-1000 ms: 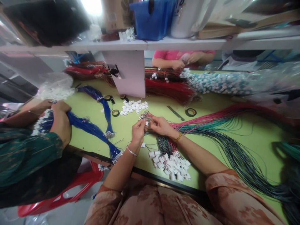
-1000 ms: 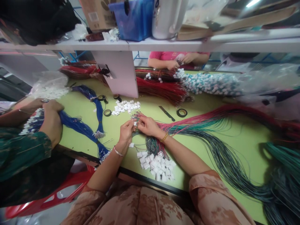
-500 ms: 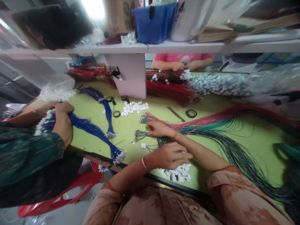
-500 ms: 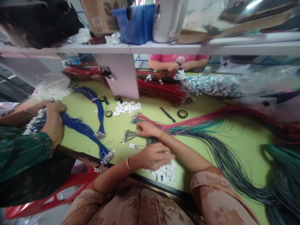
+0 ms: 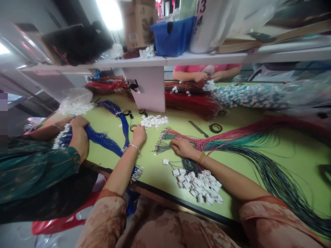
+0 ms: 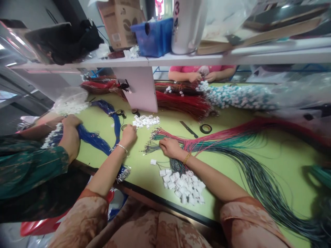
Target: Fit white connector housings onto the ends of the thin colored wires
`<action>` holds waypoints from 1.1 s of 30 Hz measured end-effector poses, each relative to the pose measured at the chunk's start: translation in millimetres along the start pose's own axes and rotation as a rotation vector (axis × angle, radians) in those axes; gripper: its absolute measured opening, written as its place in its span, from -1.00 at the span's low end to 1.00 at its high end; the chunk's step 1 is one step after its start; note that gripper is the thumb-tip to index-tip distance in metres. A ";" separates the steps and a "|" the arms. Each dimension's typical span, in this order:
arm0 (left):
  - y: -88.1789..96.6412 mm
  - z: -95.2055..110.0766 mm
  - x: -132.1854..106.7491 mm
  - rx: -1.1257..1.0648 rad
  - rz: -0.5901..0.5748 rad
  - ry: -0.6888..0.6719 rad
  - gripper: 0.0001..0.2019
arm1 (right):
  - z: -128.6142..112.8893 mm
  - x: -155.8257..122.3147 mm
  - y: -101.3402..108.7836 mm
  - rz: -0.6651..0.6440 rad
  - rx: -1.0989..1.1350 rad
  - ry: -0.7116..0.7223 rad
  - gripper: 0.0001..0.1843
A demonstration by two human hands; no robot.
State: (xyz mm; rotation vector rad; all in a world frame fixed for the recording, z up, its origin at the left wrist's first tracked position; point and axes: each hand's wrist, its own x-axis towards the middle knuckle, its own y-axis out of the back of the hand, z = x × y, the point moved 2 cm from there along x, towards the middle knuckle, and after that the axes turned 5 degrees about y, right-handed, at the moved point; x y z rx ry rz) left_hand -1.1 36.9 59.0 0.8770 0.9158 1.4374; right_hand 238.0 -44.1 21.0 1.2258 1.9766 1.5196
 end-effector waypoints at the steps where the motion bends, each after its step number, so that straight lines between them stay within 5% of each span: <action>1: -4.6 -3.6 4.8 0.044 -0.007 -0.001 -0.79 | -1.8 0.0 0.8 0.005 -0.010 -0.002 -0.77; 6: -18.7 -0.8 1.0 0.142 0.039 -0.052 -0.75 | -3.0 -0.5 10.7 0.109 0.070 -0.020 -0.81; 10: -6.0 7.4 -10.8 -0.046 0.026 -0.018 -0.69 | 1.5 0.8 17.5 0.187 0.265 -0.080 -0.87; 14: 16.9 20.6 -24.3 -0.539 0.025 0.025 -0.79 | -0.2 14.4 20.0 0.226 0.584 -0.092 -0.87; 20: 10.3 41.7 -51.1 -1.365 -0.267 0.187 -0.78 | -17.6 40.3 30.4 0.291 0.890 -0.046 -0.82; 27: -22.9 50.3 -73.3 -1.659 -0.429 0.245 -0.81 | -24.5 28.6 37.1 0.339 0.769 -0.070 -0.85; 33: -31.9 52.5 -75.7 -1.708 -0.432 0.235 -0.83 | -22.3 28.2 34.9 0.290 0.690 -0.106 -0.76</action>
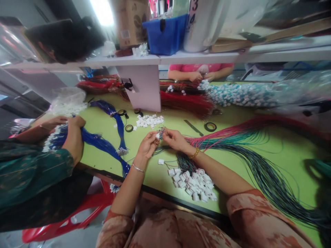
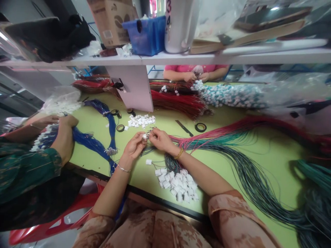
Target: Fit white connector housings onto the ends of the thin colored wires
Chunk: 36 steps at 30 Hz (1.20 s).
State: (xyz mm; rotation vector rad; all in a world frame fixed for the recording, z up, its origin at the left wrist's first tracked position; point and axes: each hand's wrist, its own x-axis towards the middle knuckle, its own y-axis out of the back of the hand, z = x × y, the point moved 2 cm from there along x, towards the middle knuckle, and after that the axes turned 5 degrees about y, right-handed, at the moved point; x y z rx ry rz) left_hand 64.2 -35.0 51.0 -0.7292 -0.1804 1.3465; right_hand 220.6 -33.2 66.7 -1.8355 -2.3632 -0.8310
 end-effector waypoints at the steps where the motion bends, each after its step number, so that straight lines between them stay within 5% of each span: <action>1: 0.8 -0.4 0.2 0.012 -0.003 -0.006 -0.82 | 1.7 0.7 -0.5 -0.010 0.001 -0.012 -0.75; 10: 5.0 -4.4 -3.0 0.159 0.027 -0.088 -0.67 | 17.9 1.1 -11.9 -0.082 0.267 -0.314 -0.70; 12: 4.9 -6.9 -3.5 0.208 0.058 -0.149 -0.68 | 15.9 -0.1 -12.9 -0.065 0.257 -0.292 -0.69; 18: 6.4 -16.1 -2.5 0.188 0.184 -0.130 -0.67 | 0.4 -5.0 -12.4 -0.016 -0.096 0.008 -0.81; 22: 5.5 -17.1 -3.3 0.265 0.217 -0.222 -0.69 | 1.2 -4.8 -18.2 0.001 -0.289 -0.032 -0.83; 27: 12.8 -11.8 -2.4 0.331 0.253 -0.154 -0.76 | 18.5 5.2 -7.1 -0.146 -0.304 0.003 -0.76; 32: 20.5 -3.1 0.0 0.411 0.308 -0.130 -0.86 | 42.1 12.0 5.1 -0.240 -0.728 -0.051 -0.86; 36: 21.8 -3.3 -0.6 0.426 0.298 -0.100 -0.87 | 51.5 12.5 6.1 -0.251 -0.753 -0.035 -0.79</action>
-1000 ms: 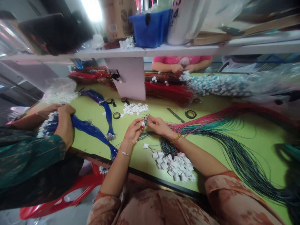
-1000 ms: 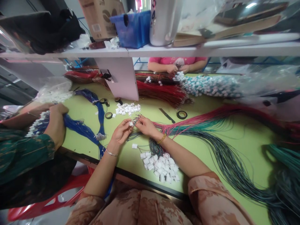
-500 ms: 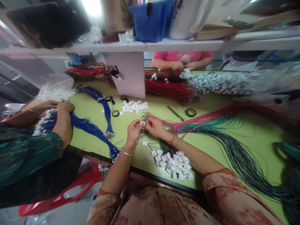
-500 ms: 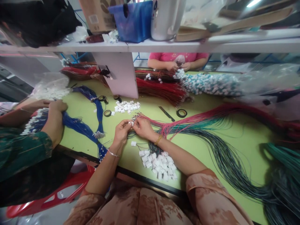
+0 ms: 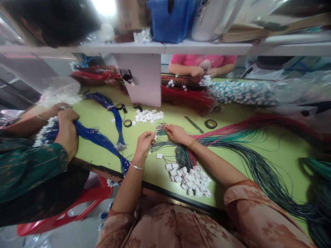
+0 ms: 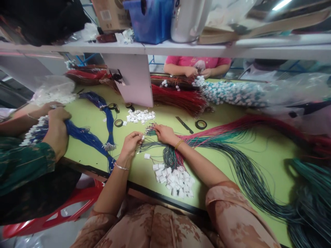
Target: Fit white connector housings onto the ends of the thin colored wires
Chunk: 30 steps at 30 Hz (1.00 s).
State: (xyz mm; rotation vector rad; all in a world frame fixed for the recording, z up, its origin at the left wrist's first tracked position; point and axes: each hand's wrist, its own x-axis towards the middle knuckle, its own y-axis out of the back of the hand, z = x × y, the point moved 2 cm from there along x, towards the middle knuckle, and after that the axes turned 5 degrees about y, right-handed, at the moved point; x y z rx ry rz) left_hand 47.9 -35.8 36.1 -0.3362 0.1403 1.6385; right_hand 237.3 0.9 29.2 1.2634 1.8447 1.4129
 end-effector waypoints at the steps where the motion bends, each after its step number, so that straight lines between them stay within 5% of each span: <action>1: -0.3 -0.6 -0.4 -0.007 -0.004 0.005 -0.87 | 2.2 -0.2 0.7 0.008 0.018 -0.010 -0.79; 10: -14.6 -3.6 -5.6 -0.256 -0.140 0.009 -0.82 | -9.2 7.9 18.1 0.152 0.394 0.040 -0.80; 16: -14.3 -3.6 -5.6 -0.308 -0.131 0.005 -0.85 | -15.3 17.5 30.4 0.143 0.080 -0.101 -0.86; 23: -17.2 -4.7 -4.8 -0.370 -0.183 0.021 -0.83 | -28.6 8.1 50.2 0.178 0.238 0.039 -0.83; 27: -17.5 -4.5 -5.8 -0.395 -0.204 0.041 -0.82 | -23.1 8.5 51.6 0.134 -0.034 -0.111 -0.85; 30: -17.6 -5.3 -5.6 -0.417 -0.195 0.049 -0.83 | -20.3 5.8 57.1 0.167 0.025 -0.126 -0.84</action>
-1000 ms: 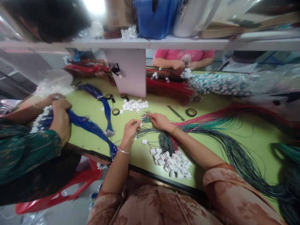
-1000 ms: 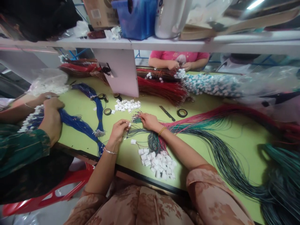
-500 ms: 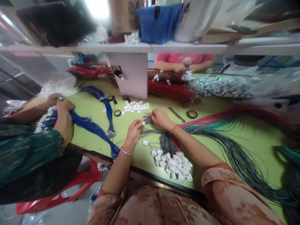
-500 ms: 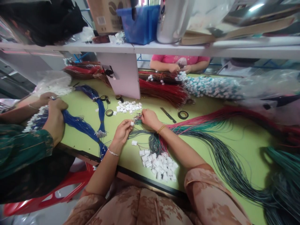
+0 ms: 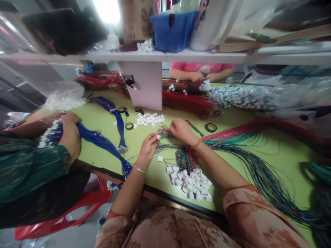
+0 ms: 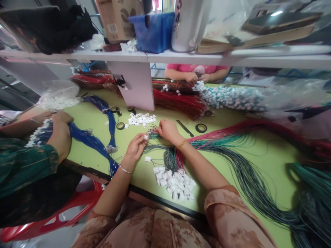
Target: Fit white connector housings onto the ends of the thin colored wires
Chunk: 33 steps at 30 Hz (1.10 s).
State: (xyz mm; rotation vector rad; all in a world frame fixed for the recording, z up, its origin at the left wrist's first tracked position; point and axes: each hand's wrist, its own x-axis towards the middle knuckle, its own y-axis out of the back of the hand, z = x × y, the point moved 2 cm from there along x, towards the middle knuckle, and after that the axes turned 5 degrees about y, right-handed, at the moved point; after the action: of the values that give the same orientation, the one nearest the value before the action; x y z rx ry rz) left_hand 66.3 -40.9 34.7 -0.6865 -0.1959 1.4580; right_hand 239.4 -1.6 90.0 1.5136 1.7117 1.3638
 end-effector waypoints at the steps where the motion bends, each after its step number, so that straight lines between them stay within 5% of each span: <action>1: 0.0 -0.6 0.4 -0.011 -0.004 0.002 -0.83 | -1.0 -1.4 2.3 0.014 0.089 0.033 -0.84; 5: 0.2 -3.6 2.5 -0.071 -0.028 0.002 -0.83 | -8.8 -9.9 5.3 0.050 0.431 0.142 -0.85; 13: 1.4 -3.9 3.3 -0.160 -0.039 0.013 -0.92 | -15.5 -26.3 -14.6 0.007 0.723 0.200 -0.83; 33: -2.0 -12.6 3.8 -0.014 -0.010 -0.093 -0.75 | -17.9 -30.8 -34.1 0.086 0.572 0.097 -0.85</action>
State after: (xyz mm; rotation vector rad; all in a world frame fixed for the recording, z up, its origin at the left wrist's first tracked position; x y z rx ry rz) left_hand 75.1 -41.1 24.7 -0.6282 -0.2817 1.4813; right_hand 217.3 -33.0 59.0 1.8556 2.2517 1.0445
